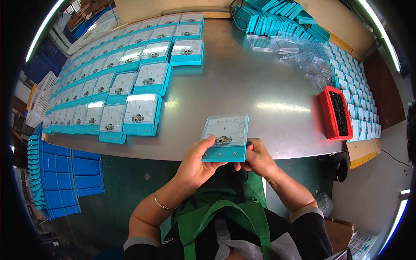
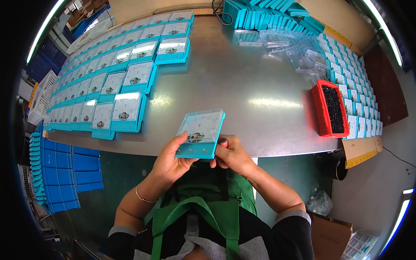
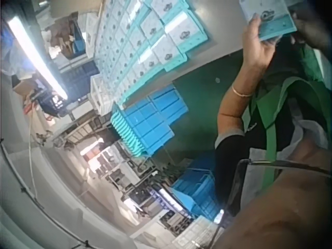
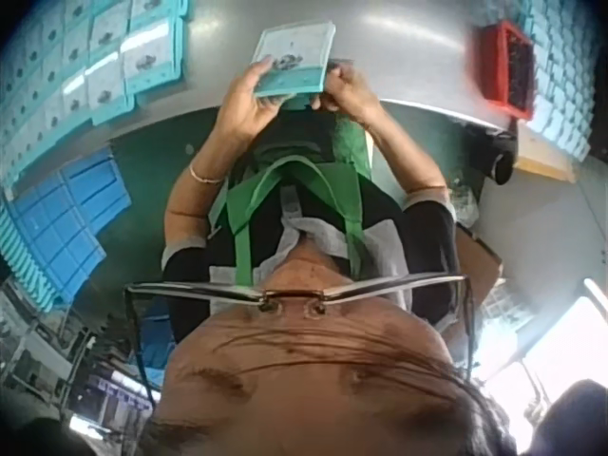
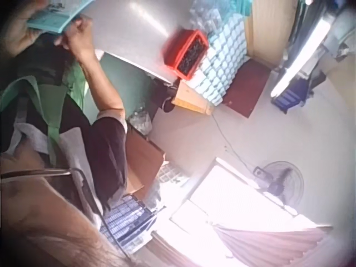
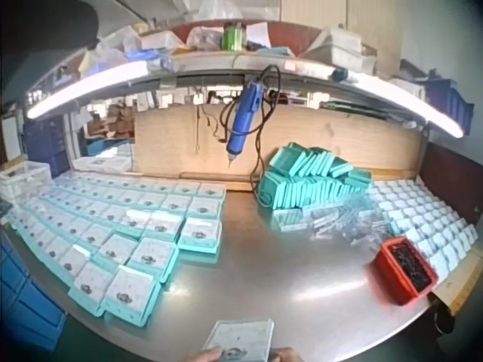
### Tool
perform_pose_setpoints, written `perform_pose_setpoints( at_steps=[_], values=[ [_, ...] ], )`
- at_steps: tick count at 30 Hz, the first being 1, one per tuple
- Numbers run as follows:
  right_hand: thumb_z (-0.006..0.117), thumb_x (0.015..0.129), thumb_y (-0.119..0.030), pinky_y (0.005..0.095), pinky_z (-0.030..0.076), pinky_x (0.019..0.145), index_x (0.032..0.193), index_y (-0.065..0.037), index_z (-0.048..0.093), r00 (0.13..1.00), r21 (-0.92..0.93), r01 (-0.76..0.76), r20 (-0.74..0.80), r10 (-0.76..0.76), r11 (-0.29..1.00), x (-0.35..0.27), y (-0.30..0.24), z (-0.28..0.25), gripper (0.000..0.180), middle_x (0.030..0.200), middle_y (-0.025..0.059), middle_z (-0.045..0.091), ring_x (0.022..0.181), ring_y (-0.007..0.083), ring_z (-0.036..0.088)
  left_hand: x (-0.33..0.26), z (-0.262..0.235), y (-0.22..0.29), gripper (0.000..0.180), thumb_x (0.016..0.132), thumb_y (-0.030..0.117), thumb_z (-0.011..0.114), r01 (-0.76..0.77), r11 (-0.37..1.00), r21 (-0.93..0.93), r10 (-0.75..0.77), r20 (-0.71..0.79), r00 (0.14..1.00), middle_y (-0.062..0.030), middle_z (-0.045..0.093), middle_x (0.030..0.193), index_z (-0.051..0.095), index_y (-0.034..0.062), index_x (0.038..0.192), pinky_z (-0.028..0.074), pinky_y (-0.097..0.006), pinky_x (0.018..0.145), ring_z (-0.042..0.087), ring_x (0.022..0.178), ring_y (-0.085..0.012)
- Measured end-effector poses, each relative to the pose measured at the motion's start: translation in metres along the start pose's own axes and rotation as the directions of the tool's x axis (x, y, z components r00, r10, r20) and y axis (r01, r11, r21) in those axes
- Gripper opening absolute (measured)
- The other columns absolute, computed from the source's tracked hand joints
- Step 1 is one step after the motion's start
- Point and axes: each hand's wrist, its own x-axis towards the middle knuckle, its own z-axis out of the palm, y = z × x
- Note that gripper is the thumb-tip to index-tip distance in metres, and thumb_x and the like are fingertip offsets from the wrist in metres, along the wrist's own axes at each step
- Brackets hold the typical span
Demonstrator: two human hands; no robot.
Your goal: The person assembles small teal-colored electrical devices at a workstation. They use a screwdriver to tighten screws on the front panel, place a clear plastic cover over the dial, and then close the device with a matching teal back cover. The completed units are placed in a stack on the table.
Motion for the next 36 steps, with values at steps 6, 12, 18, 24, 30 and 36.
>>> perform_pose_setpoints(
  at_steps=[6,12,18,24,30,36],
  values=[
    [0.062,0.087,-0.003,0.0212,0.046,0.058,0.097,0.002,0.065,0.985,0.023,0.174,-0.022,-0.173,0.985,0.000,0.020,0.004,0.011,0.080,0.0034,0.067,0.067,0.0060,0.059,-0.009,0.004,-0.009,0.036,0.096,0.020,0.049,-0.078,0.993,0.090,0.069,0.096,0.993,-0.0143,0.063,0.107,0.046,-0.0049,0.122,0.059,-0.034,0.075,0.066,0.092,-0.0221],
    [0.067,0.081,0.003,0.0234,0.052,0.073,0.099,0.000,0.067,0.949,-0.037,0.307,-0.062,-0.309,0.951,-0.014,0.029,0.008,0.018,0.091,0.0048,0.070,0.080,0.0071,0.063,-0.015,0.006,-0.018,0.036,0.096,0.019,0.050,-0.113,0.985,0.131,0.103,0.081,0.991,-0.0151,0.062,0.108,0.045,-0.0051,0.122,0.059,-0.036,0.076,0.066,0.093,-0.0227],
    [0.067,0.081,0.003,0.0242,0.052,0.073,0.100,0.001,0.066,0.927,-0.040,0.346,-0.140,-0.348,0.937,-0.024,0.036,0.015,0.019,0.091,0.0048,0.070,0.080,0.0074,0.063,-0.018,0.010,-0.022,0.036,0.096,0.019,0.051,-0.113,0.985,0.132,0.097,0.120,0.988,-0.0150,0.062,0.108,0.045,-0.0050,0.122,0.058,-0.036,0.077,0.066,0.094,-0.0227],
    [0.067,0.081,0.003,0.0246,0.052,0.075,0.102,0.001,0.066,0.901,-0.086,0.386,-0.178,-0.395,0.919,-0.029,0.042,0.016,0.021,0.093,0.0053,0.070,0.082,0.0077,0.063,-0.019,0.012,-0.025,0.036,0.095,0.018,0.052,-0.091,0.985,0.148,0.073,0.120,0.990,-0.0152,0.061,0.111,0.044,-0.0044,0.122,0.057,-0.038,0.079,0.065,0.097,-0.0230],
    [0.067,0.080,0.004,0.0245,0.052,0.076,0.103,0.002,0.065,0.913,-0.036,0.369,-0.171,-0.369,0.929,-0.028,0.044,0.015,0.023,0.094,0.0056,0.070,0.084,0.0078,0.063,-0.017,0.010,-0.026,0.036,0.094,0.017,0.055,-0.069,0.990,0.121,0.057,0.101,0.993,-0.0132,0.061,0.110,0.044,-0.0022,0.122,0.056,-0.038,0.080,0.064,0.098,-0.0218],
    [0.065,0.083,0.001,0.0232,0.051,0.069,0.105,0.002,0.064,0.909,-0.150,0.366,-0.157,-0.387,0.919,-0.027,0.042,0.015,0.021,0.092,0.0064,0.070,0.080,0.0079,0.062,-0.016,0.006,-0.025,0.036,0.094,0.015,0.055,-0.071,0.992,0.108,0.058,0.114,0.992,-0.0138,0.059,0.114,0.043,-0.0015,0.123,0.054,-0.038,0.084,0.063,0.099,-0.0215]
  ],
)
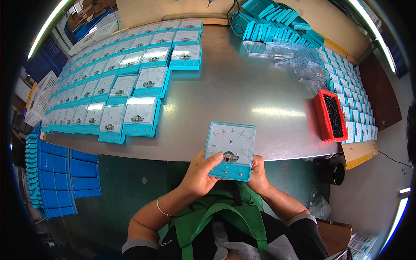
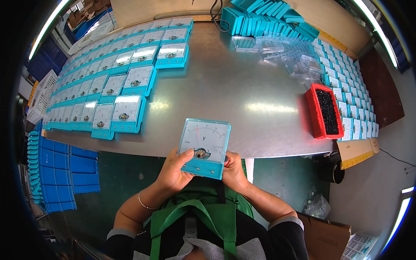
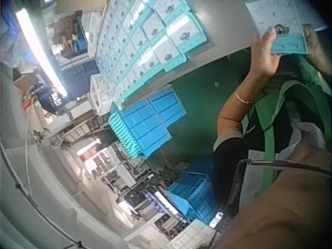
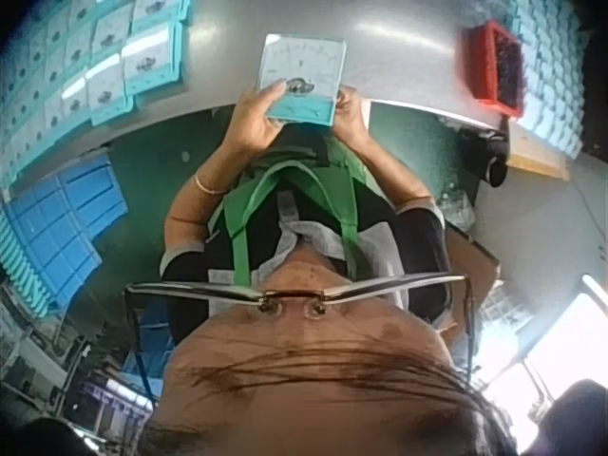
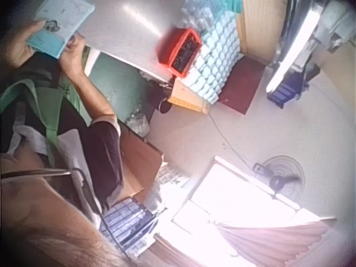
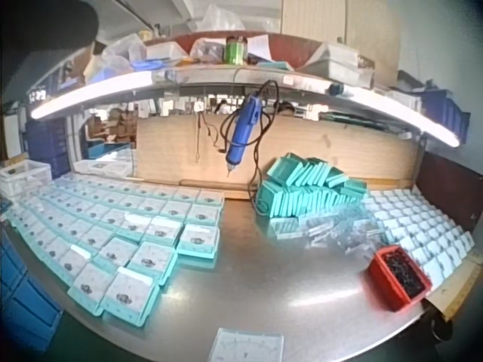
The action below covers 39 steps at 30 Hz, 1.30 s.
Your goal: The person assembles small teal-colored electrical devices at a workstation. They use a screwdriver to tighten screws on the front panel, place a clear plastic cover over the dial, and then close the device with a matching teal back cover. The completed units are placed in a stack on the table.
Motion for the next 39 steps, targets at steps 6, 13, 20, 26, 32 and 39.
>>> perform_pose_setpoints(
  at_steps=[6,13,20,26,32,39],
  values=[
    [0.061,0.090,-0.021,0.0185,0.030,0.043,0.110,0.008,0.059,0.926,0.463,-0.362,0.082,0.368,0.809,0.012,-0.044,-0.021,0.035,0.070,0.0009,0.058,0.059,0.0062,0.051,0.001,-0.010,0.010,0.044,0.094,0.017,0.055,-0.071,0.991,0.114,0.068,0.026,0.997,-0.0149,0.056,0.118,0.037,-0.0020,0.129,0.051,-0.041,0.089,0.060,0.105,-0.0236],
    [0.070,0.078,-0.015,0.0314,0.042,0.046,0.079,0.002,0.055,0.954,-0.623,0.298,0.165,-0.251,0.723,0.055,-0.069,-0.020,0.022,0.062,0.0049,0.051,0.048,0.0174,0.051,0.040,-0.012,0.029,0.085,0.084,0.019,0.071,-0.368,0.783,0.502,0.352,0.131,0.927,-0.0145,0.037,0.135,0.013,0.0095,0.146,0.038,-0.041,0.103,0.045,0.123,-0.0268],
    [0.075,0.075,-0.018,0.0364,0.045,0.052,0.085,0.000,0.056,0.853,-0.643,0.518,0.439,-0.283,0.565,0.109,-0.073,-0.015,0.028,0.070,0.0096,0.058,0.059,0.0271,0.056,0.079,-0.029,0.044,0.105,0.074,0.028,0.077,-0.383,0.823,0.419,0.369,0.119,0.922,-0.0137,0.038,0.132,0.005,0.0192,0.149,0.046,-0.042,0.094,0.051,0.113,-0.0264],
    [0.068,0.077,-0.012,0.0380,0.053,0.067,0.092,0.001,0.063,0.866,-0.955,0.275,0.196,-0.460,0.113,0.269,-0.032,-0.106,0.020,0.128,0.0113,0.053,0.072,0.0256,0.064,0.080,-0.039,0.052,0.096,0.071,0.043,0.075,-0.250,0.941,0.227,0.245,0.051,0.968,-0.0130,0.046,0.123,0.019,0.0197,0.146,0.049,-0.043,0.089,0.056,0.107,-0.0290],
    [0.064,0.076,-0.006,0.0372,0.057,0.073,0.086,0.000,0.068,0.957,-0.767,0.100,0.250,-0.151,-0.634,0.400,-0.039,-0.157,0.013,0.149,0.0097,0.031,0.103,0.0303,0.058,0.085,-0.036,0.058,0.097,0.068,0.048,0.077,-0.113,0.991,0.069,0.109,0.054,0.993,-0.0113,0.046,0.124,0.020,0.0248,0.144,0.047,-0.044,0.093,0.054,0.112,-0.0303],
    [0.064,0.076,-0.008,0.0341,0.055,0.070,0.083,-0.004,0.064,0.905,-0.773,0.165,0.366,-0.218,-0.612,0.368,-0.041,-0.140,0.008,0.105,0.0089,0.051,0.103,0.0287,0.054,0.085,-0.039,0.057,0.094,0.072,0.047,0.074,-0.113,0.993,0.036,0.110,0.077,0.991,-0.0117,0.046,0.126,0.019,0.0255,0.145,0.045,-0.045,0.097,0.052,0.115,-0.0315]
  ],
)
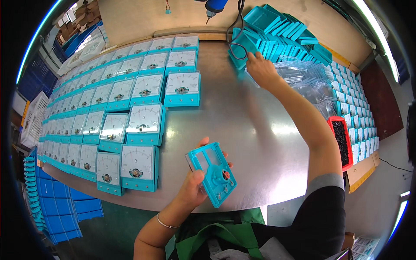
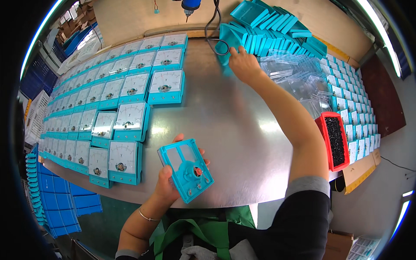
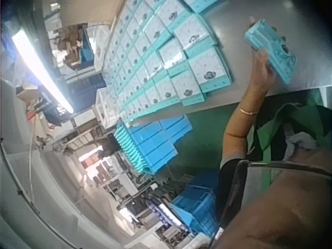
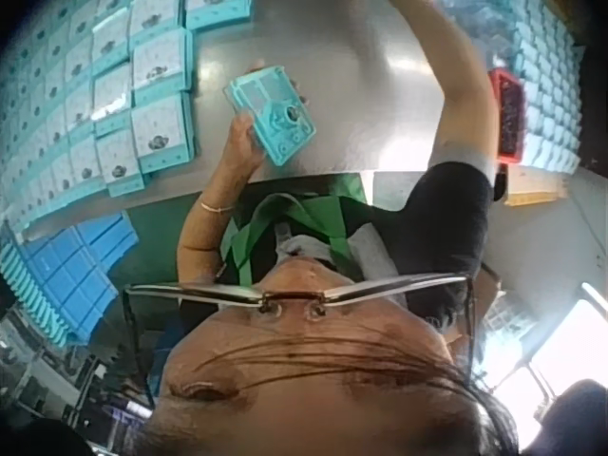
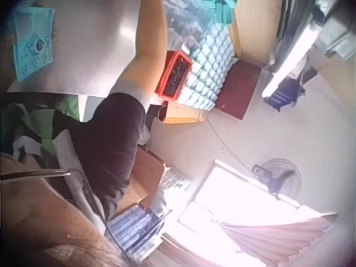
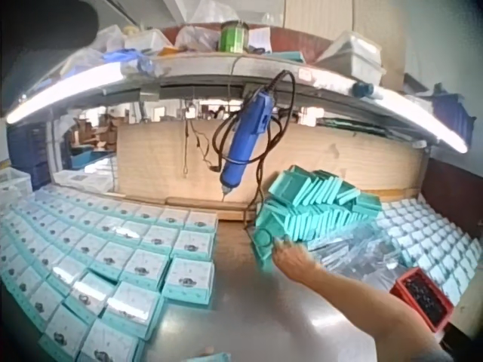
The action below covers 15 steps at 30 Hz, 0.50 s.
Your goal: The person assembles small teal-colored electrical devices at a workstation. They use a screwdriver to tighten screws on the front panel, place a clear plastic cover over the dial, and then close the device with a matching teal back cover. The completed units are placed in a stack on the table.
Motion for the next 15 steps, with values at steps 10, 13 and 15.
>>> perform_pose_setpoints(
  at_steps=[10,13,15],
  values=[
    [0.071,0.084,-0.024,0.0256,0.032,0.036,0.094,0.000,0.056,0.687,0.756,-0.525,0.647,0.330,-0.391,-0.195,-0.030,-0.114,0.029,0.052,0.0009,0.044,0.038,0.0099,0.038,-0.018,0.001,-0.007,0.088,0.075,0.045,0.071,-0.075,0.992,0.106,0.070,0.051,0.996,-0.0164,0.044,0.130,0.022,0.0186,0.143,0.047,-0.045,0.094,0.055,0.112,-0.0311],
    [0.076,0.078,-0.034,0.0332,0.046,0.056,0.101,0.004,0.053,0.746,0.671,-0.666,0.607,0.274,0.325,-0.220,-0.031,-0.105,0.050,0.054,0.0058,0.048,0.054,0.0198,0.055,-0.039,0.002,-0.008,0.090,0.071,0.046,0.074,-0.146,0.959,0.242,0.127,0.091,0.988,-0.0172,0.043,0.131,0.025,0.0173,0.141,0.050,-0.043,0.090,0.056,0.109,-0.0302],
    [0.078,0.069,-0.047,0.0357,0.050,0.065,0.117,0.002,0.052,0.799,0.579,-0.598,0.491,0.348,0.554,-0.215,-0.036,-0.118,0.073,0.083,0.0119,0.059,0.072,0.0227,0.062,-0.053,0.001,-0.006,0.091,0.068,0.045,0.076,-0.139,0.940,0.313,0.116,0.090,0.989,-0.0179,0.043,0.130,0.027,0.0166,0.140,0.050,-0.043,0.088,0.057,0.108,-0.0296]
  ],
)
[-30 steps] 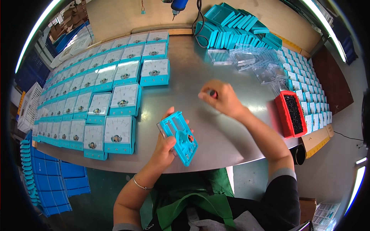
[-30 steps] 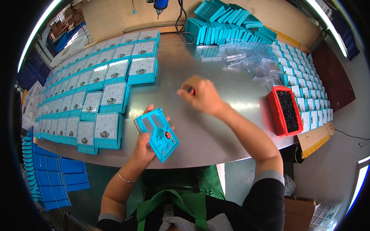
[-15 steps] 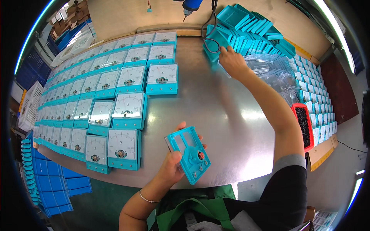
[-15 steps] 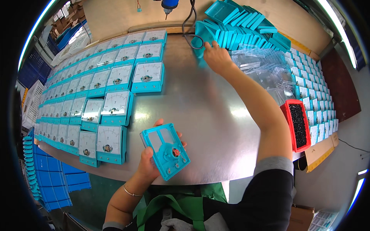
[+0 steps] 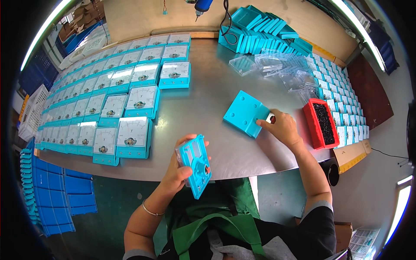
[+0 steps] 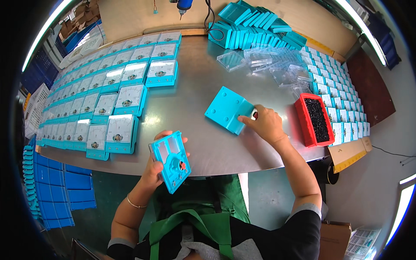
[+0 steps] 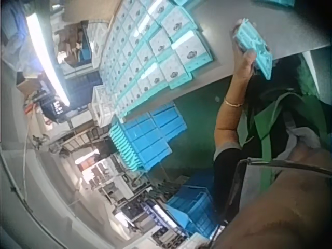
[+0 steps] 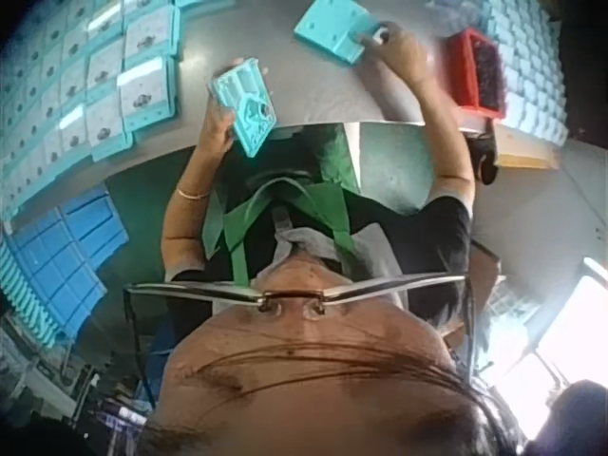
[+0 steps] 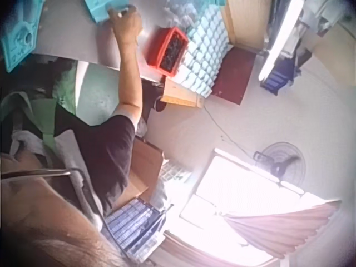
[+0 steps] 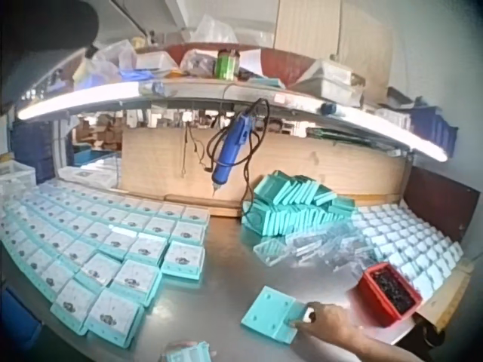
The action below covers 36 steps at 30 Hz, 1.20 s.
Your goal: The person assembles small teal-colored electrical devices at a workstation. They use a screwdriver to tighten screws on the front panel, place a clear plastic cover over the dial, and then close the device with a matching teal back cover. The completed units are placed in a stack on the table.
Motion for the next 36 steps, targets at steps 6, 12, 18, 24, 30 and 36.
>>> perform_pose_setpoints(
  at_steps=[6,12,18,24,30,36],
  values=[
    [0.078,0.064,-0.051,0.0398,0.049,0.081,0.135,-0.010,0.047,0.917,-0.158,0.349,-0.147,-0.372,0.924,0.018,-0.018,0.038,0.088,0.125,0.0185,0.049,0.093,0.0285,0.059,-0.012,0.008,0.006,0.093,0.065,0.043,0.078,0.027,0.996,0.083,-0.024,-0.043,0.999,-0.0175,0.042,0.125,0.028,0.0160,0.138,0.051,-0.044,0.085,0.055,0.108,-0.0282],
    [0.066,0.077,-0.054,0.0327,0.044,0.088,0.136,-0.001,0.043,0.900,0.757,0.043,0.254,-0.354,0.652,-0.016,-0.072,0.011,0.082,0.112,0.0161,0.057,0.103,0.0218,0.054,-0.015,0.020,0.010,0.095,0.065,0.049,0.079,-0.021,0.988,0.151,0.047,-0.173,0.984,-0.0122,0.044,0.126,0.028,0.0151,0.138,0.047,-0.042,0.095,0.050,0.117,-0.0273],
    [0.050,0.089,-0.057,0.0360,0.036,0.101,0.138,0.003,0.036,0.865,0.963,-0.146,0.235,-0.443,0.227,-0.071,-0.100,0.041,0.079,0.130,0.0195,0.048,0.122,0.0271,0.044,-0.004,0.026,0.001,0.086,0.073,0.028,0.077,-0.146,0.987,0.062,0.154,-0.167,0.974,-0.0099,0.039,0.128,0.023,0.0135,0.139,0.048,-0.039,0.092,0.047,0.116,-0.0222],
    [0.050,0.088,-0.056,0.0369,0.035,0.102,0.142,0.001,0.032,0.885,0.973,-0.102,0.185,-0.428,0.209,-0.076,-0.108,0.050,0.080,0.131,0.0193,0.046,0.122,0.0271,0.044,-0.005,0.022,0.002,0.085,0.074,0.027,0.077,-0.118,0.993,0.002,0.117,-0.160,0.980,-0.0090,0.041,0.127,0.023,0.0123,0.138,0.045,-0.037,0.096,0.045,0.118,-0.0213],
    [0.053,0.087,-0.055,0.0335,0.037,0.098,0.144,0.000,0.029,0.828,0.951,-0.108,0.247,-0.503,0.289,-0.069,-0.108,0.044,0.083,0.126,0.0183,0.051,0.114,0.0237,0.049,-0.005,0.014,0.003,0.087,0.073,0.028,0.078,-0.107,0.994,0.013,0.108,-0.157,0.982,-0.0091,0.041,0.128,0.023,0.0130,0.138,0.041,-0.038,0.099,0.045,0.119,-0.0219],
    [0.081,0.073,-0.024,0.0338,0.027,0.109,0.147,-0.005,0.025,0.779,0.946,-0.134,0.284,-0.559,0.294,-0.079,-0.107,0.037,0.095,0.143,0.0158,0.041,0.131,0.0215,0.037,-0.012,0.026,0.012,0.100,0.067,0.032,0.084,-0.201,0.839,0.506,0.234,-0.001,0.972,-0.0143,0.036,0.131,0.018,0.0131,0.139,0.040,-0.040,0.099,0.042,0.120,-0.0274]
  ],
)
